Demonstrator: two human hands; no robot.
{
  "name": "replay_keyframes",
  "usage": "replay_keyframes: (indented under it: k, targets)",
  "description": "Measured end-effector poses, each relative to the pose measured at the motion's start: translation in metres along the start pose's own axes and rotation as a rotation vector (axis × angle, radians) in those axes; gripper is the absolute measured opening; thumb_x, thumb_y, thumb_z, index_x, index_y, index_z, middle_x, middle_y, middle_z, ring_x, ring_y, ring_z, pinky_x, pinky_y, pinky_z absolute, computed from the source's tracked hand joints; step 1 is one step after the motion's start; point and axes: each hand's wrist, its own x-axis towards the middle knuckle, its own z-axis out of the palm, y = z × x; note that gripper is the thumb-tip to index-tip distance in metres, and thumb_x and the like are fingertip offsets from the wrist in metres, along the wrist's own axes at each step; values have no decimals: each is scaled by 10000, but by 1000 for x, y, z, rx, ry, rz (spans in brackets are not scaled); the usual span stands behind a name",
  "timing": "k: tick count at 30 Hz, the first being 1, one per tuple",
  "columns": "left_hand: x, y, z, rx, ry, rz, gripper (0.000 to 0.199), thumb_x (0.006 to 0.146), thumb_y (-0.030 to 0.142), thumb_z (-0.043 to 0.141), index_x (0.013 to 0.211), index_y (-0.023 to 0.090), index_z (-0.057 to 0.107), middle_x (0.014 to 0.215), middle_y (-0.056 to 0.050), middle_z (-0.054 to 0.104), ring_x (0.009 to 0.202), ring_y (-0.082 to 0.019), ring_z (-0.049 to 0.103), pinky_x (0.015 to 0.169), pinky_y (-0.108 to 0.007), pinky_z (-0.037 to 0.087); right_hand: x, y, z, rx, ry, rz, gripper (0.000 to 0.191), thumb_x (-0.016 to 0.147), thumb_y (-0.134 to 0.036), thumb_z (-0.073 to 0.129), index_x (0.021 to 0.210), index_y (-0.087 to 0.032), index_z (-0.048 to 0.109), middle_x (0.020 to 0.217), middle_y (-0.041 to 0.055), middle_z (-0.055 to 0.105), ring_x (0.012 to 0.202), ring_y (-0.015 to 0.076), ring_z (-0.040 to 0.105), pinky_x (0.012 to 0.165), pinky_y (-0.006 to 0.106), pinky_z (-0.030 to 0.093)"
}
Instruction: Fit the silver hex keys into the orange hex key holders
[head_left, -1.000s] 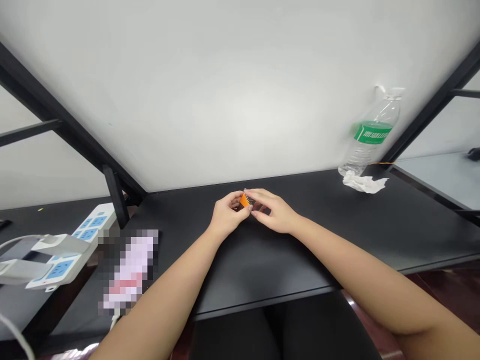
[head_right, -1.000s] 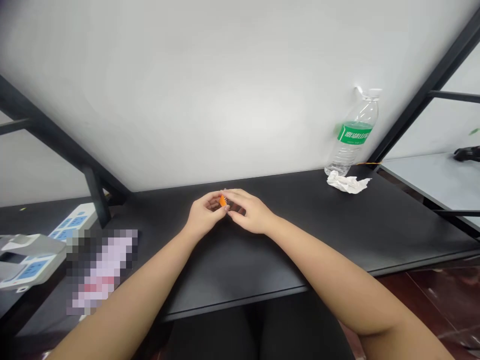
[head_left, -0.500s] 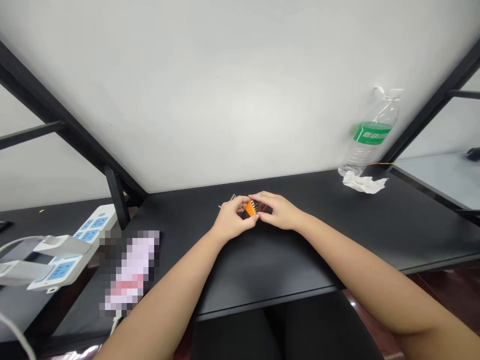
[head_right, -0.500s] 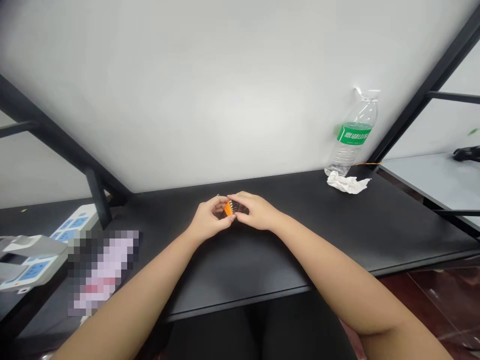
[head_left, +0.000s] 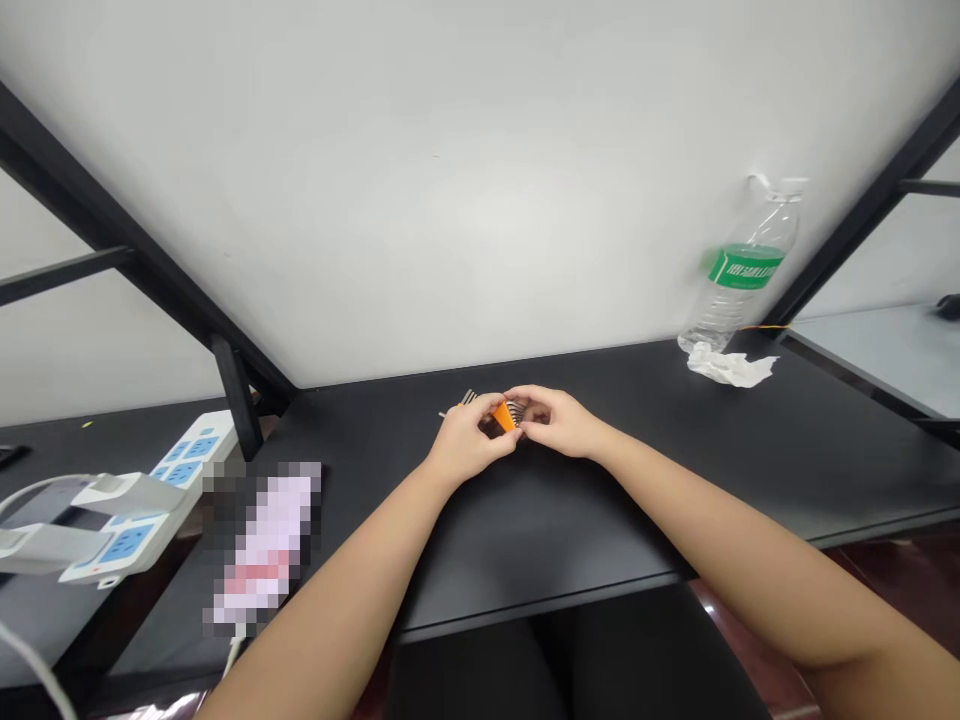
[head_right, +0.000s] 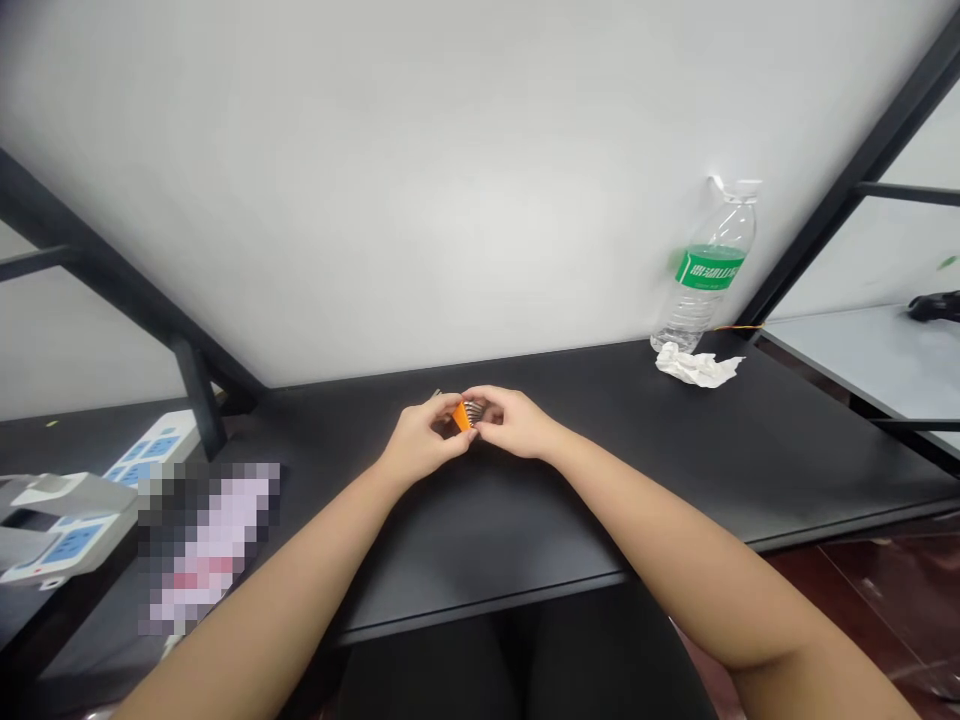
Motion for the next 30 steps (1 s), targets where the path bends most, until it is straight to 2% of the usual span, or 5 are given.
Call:
replay_keyframes:
  k: [6,16,21,24,30]
  targets:
    - [0,8,-2,70,-64,53,338,808,303,716,1138,234,698,888,6,742,731,-154,679,708,-270,535,3,0,1,433,-24,204,262,897,-302,663,1106,-195,547,849,-8,670,625,121,654,673,299,560]
    - [0,10,1,53,-180,111,365,902,281,652,1264,233,643,1069,-22,759,909,-179,714,838,-302,540,3,3,13,353,55,181,306,922,-429,675,983,-226,454,655,-64,630,489,98,550,493,205,432]
    - [1,3,-2,115,-44,100,513,842,403,759,1304,223,627,1281,-73,695,1163,-244,659,1023,-396,516,3,5,0,160,155,179,242,904,-372,655,1002,-234,481,646,-83,581,467,96,523,457,209,406]
    - [1,0,-5,136,11,50,444,853,377,744,1253,213,646,1157,-65,707,1015,-214,666,906,-367,548,2,6,-10,16,204,159,203,913,-370,631,992,-233,503,647,-80,571,469,96,518,467,216,418]
    - [0,4,2,123,-200,43,552,827,348,775,1340,237,603,1095,-47,678,753,-156,597,758,-324,522,2,3,-3,89,129,176,187,927,-374,611,958,-223,505,678,-53,618,482,115,572,480,231,451]
